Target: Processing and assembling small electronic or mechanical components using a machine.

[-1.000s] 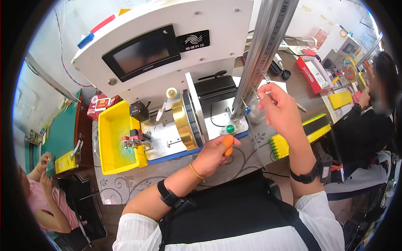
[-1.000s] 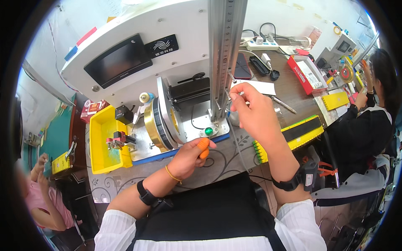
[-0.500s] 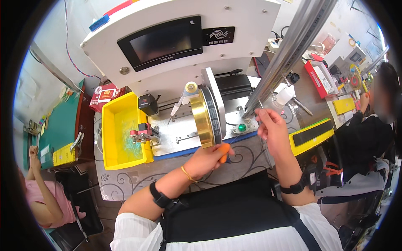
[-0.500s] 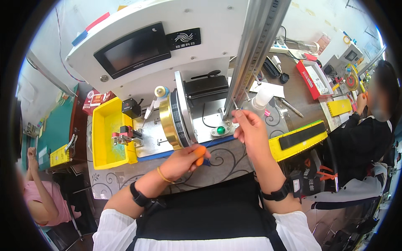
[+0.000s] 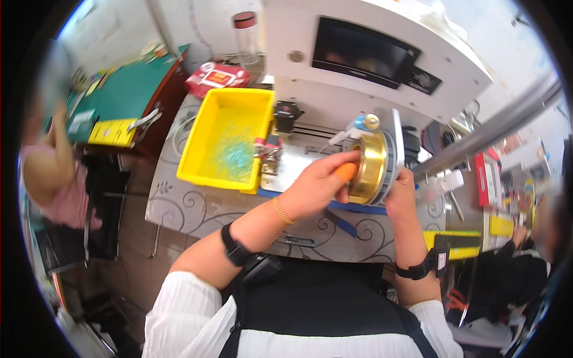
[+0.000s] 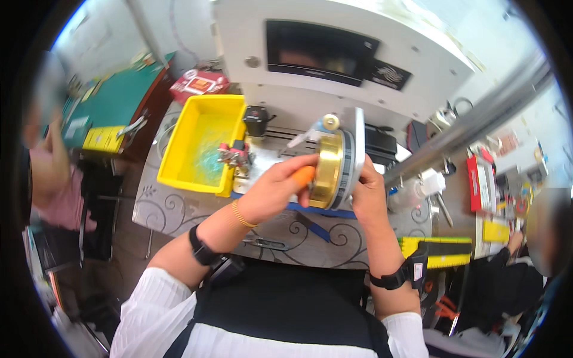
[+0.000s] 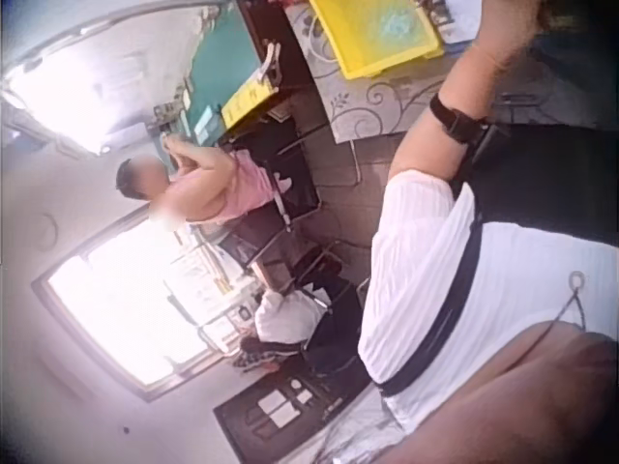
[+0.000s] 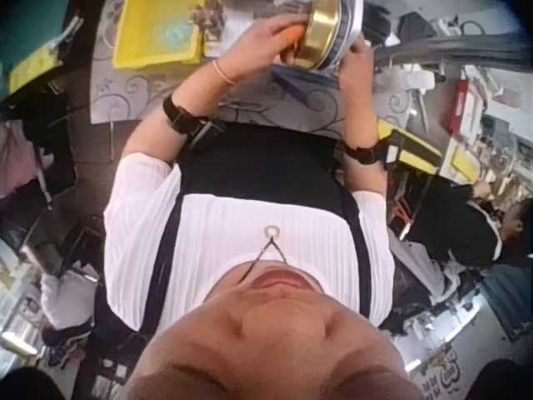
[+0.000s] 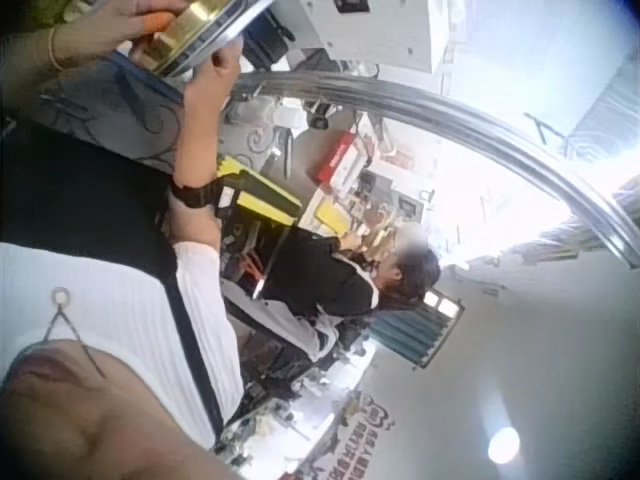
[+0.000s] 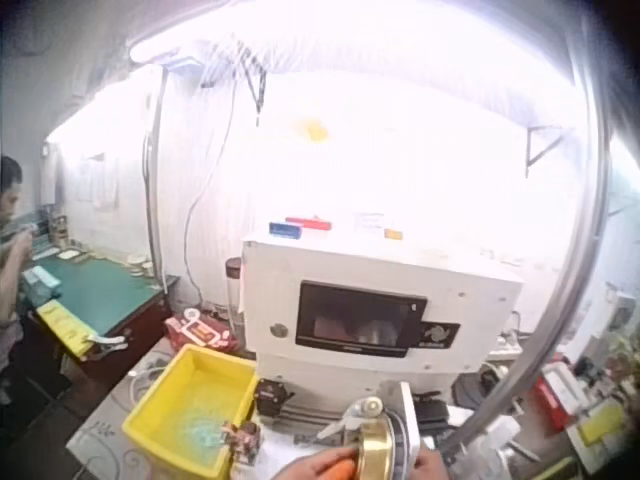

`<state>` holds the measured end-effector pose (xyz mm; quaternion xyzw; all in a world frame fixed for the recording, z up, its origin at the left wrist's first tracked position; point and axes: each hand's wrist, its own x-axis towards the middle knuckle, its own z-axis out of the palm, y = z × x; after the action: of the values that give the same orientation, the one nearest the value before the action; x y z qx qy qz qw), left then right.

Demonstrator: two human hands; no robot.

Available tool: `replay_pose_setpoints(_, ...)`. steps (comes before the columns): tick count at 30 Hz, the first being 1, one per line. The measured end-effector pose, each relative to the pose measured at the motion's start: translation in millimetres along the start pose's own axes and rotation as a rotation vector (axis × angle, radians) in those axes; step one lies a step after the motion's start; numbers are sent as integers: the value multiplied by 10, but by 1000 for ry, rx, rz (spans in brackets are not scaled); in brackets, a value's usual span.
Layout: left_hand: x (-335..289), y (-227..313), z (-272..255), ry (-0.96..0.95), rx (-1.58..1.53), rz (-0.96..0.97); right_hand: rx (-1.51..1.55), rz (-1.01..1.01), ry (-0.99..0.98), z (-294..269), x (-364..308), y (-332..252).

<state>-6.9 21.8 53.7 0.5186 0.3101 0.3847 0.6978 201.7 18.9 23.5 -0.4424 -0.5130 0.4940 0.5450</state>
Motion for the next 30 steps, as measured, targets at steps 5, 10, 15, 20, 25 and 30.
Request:
replay_pose_setpoints(5, 138, 102, -22, -96, 59, -100, -10, 23, 24, 114, 84, -46)
replay_pose_setpoints(10, 76, 55, 54, 165, 541, 122, 123, 175, -25, 182, 17, -285)
replay_pose_setpoints(15, -212, -51, -31, 341, 917, 525, 51, 290, -13, -334, -449, -133)
replay_pose_setpoints(20, -565, 177, -260, 189, 654, 161, -795, -611, -232, 393, -795, -647)
replay_pose_setpoints(25, -670, 228, -538, 186, 297, -82, -1013, -620, -205, 1140, -397, -762)
replay_pose_setpoints(30, -725, 270, -705, 176, 184, -62, -1096, -567, -245, 1232, -151, -673)
